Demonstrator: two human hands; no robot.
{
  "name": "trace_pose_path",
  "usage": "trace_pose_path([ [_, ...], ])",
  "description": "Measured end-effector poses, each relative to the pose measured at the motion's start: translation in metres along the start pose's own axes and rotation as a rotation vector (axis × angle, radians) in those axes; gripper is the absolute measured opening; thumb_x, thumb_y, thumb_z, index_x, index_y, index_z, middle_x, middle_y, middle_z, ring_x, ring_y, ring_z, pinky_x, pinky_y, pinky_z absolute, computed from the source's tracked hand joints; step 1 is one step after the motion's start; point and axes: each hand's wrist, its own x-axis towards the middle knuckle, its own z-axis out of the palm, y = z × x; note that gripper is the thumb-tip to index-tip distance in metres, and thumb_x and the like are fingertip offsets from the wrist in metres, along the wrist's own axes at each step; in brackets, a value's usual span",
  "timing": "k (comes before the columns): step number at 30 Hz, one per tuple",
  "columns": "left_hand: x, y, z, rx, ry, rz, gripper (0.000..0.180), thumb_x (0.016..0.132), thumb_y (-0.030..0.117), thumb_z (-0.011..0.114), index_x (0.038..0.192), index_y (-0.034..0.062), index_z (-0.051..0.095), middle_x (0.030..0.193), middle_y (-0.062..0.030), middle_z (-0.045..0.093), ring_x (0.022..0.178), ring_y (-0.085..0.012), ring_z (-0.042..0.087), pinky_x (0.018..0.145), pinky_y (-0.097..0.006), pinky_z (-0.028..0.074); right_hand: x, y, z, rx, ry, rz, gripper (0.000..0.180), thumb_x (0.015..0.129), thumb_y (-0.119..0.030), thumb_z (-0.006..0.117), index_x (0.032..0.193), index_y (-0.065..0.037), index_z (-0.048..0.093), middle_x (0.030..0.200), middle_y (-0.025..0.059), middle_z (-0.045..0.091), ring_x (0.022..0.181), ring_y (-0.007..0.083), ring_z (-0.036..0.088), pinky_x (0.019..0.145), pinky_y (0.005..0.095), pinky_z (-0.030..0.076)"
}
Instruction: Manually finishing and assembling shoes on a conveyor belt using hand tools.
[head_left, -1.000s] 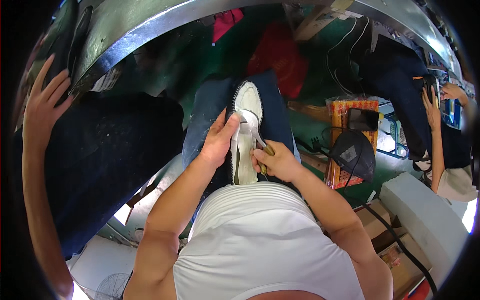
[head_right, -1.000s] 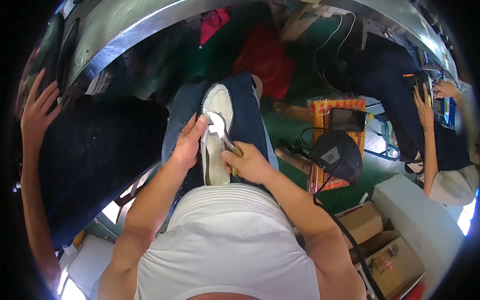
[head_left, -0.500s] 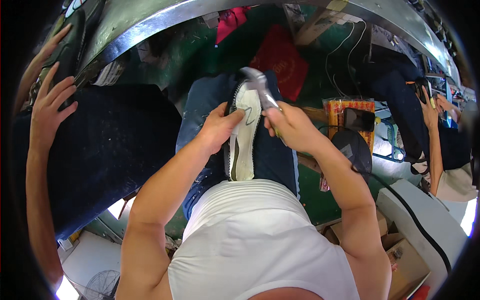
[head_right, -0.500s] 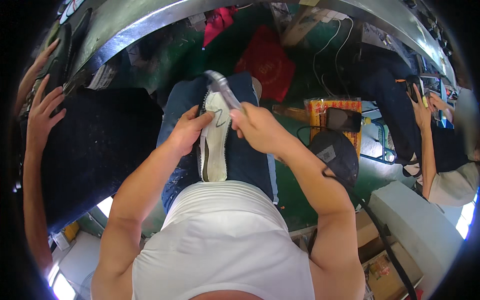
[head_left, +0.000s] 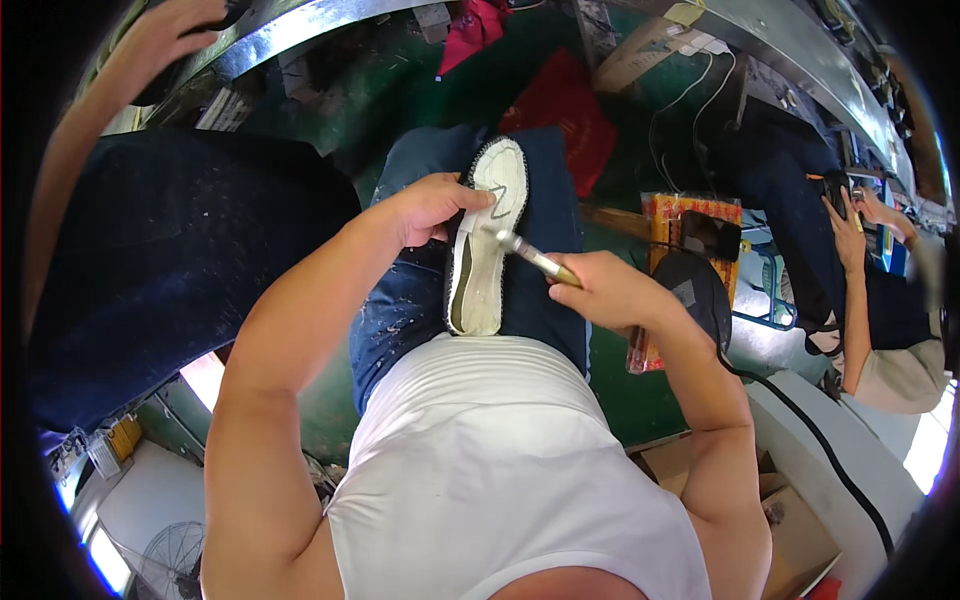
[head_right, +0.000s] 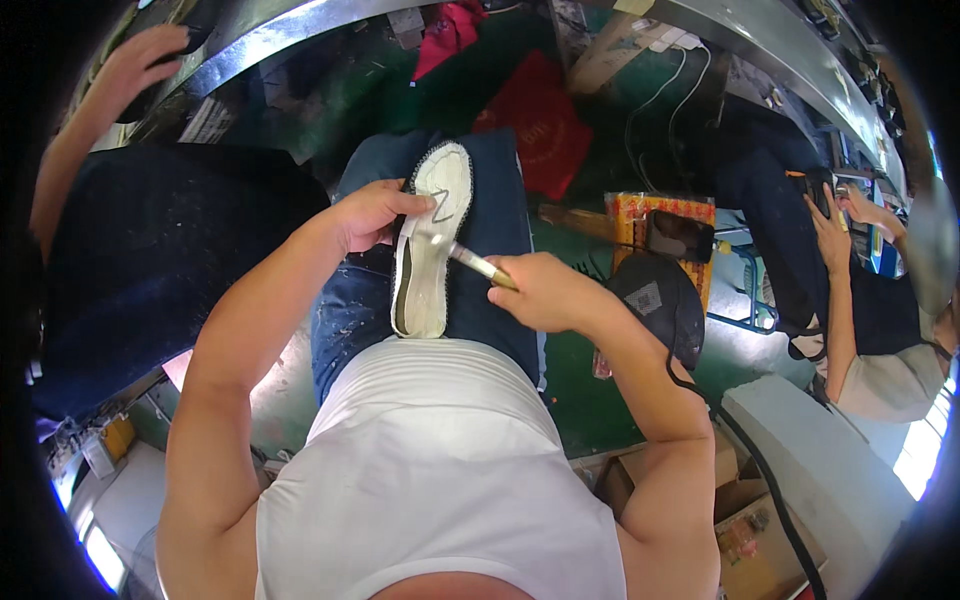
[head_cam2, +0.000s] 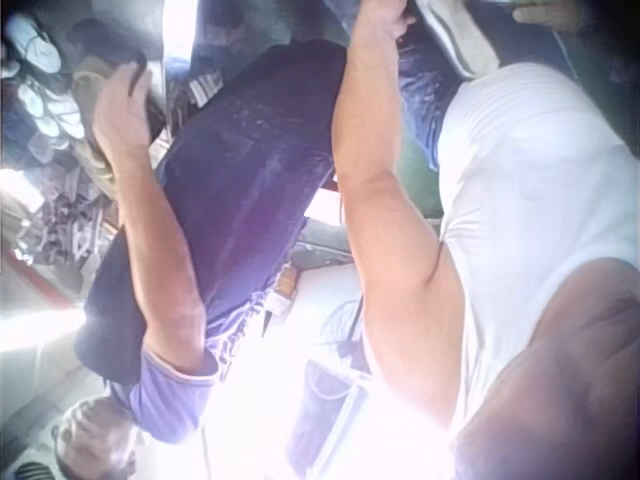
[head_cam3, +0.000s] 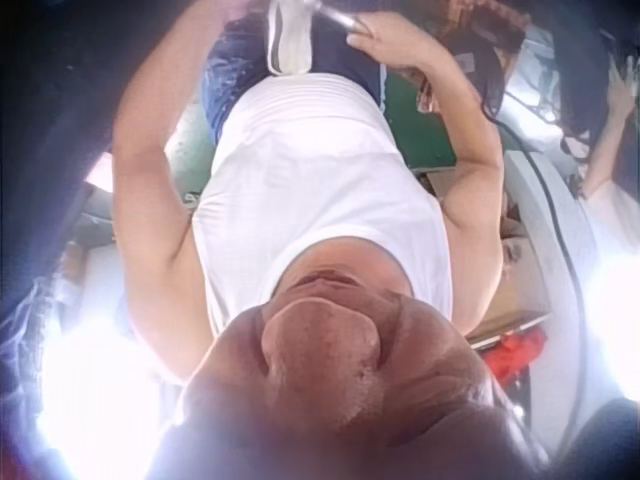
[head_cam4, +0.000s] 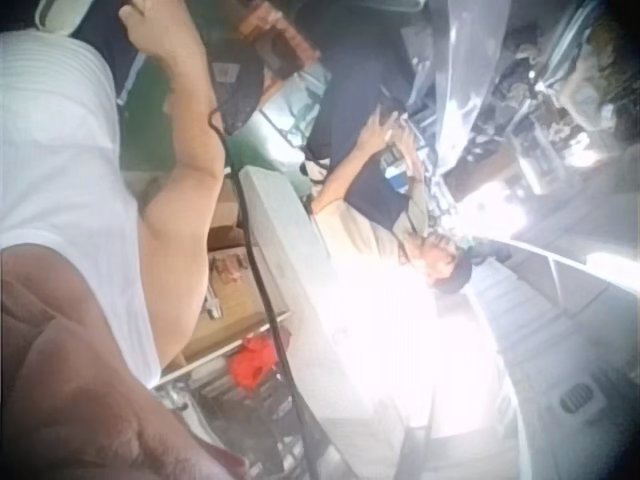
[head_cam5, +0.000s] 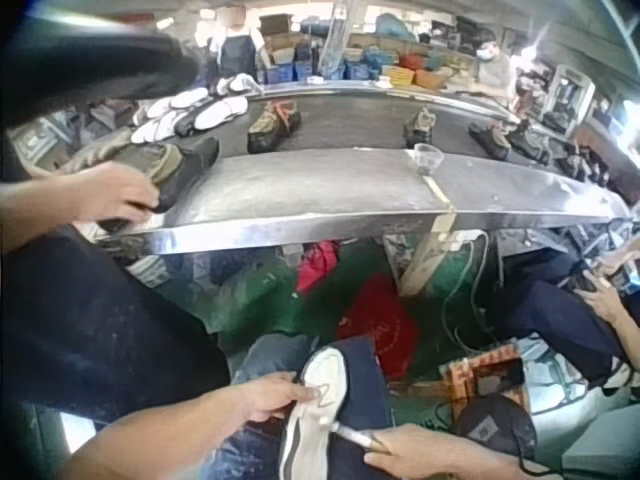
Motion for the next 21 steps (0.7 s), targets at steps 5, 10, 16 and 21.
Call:
trace_pose_path([
  [5,-0.003,0.001,0.01,0.065,0.027,-0.003,0.043,0.09,0.024,0.07,0.127,0.0075,0.055,0.117,-0.006,0.066,0.104,-0.0187,0.065,0.089,-0.039,0.052,-0.009,-0.024,0.029,-0.542,0.21,-0.152,0.046,0.086,-0.008,0.06,0.126,0.013,0.051,0.102,0.0269,0.063,0.093,0.0383,0.064,0.083,0.0411,0.051],
  [10,-0.01,-0.005,0.014,0.066,-0.002,0.031,0.043,0.091,0.025,0.069,0.127,0.0067,0.054,0.117,-0.0067,0.066,0.104,-0.0186,0.065,0.087,-0.037,0.053,0.003,-0.069,0.013,-0.926,0.089,-0.009,0.043,0.08,-0.008,0.062,0.119,0.011,0.057,0.099,0.0258,0.065,0.093,0.0341,0.066,0.081,0.042,0.052],
  [16,-0.011,-0.016,0.009,0.07,0.028,0.045,0.05,0.089,0.026,0.07,0.131,0.0078,0.05,0.12,-0.0082,0.063,0.105,-0.0218,0.062,0.09,-0.042,0.05,0.015,-0.041,0.012,-0.372,-0.027,0.069,0.029,0.094,-0.027,0.058,0.092,0.001,0.065,0.085,0.0218,0.067,0.087,0.0404,0.066,0.076,0.0503,0.05],
  [21,-0.014,-0.037,0.002,-0.207,-0.234,0.288,0.051,0.092,0.022,0.068,0.136,0.007,0.048,0.126,-0.0072,0.059,0.114,-0.0186,0.057,0.1,-0.037,0.044,0.016,-0.007,0.066,0.105,0.224,0.081,0.031,0.089,-0.031,0.065,0.087,0.0,0.061,0.079,0.0224,0.065,0.082,0.0431,0.064,0.073,0.0488,0.048],
])
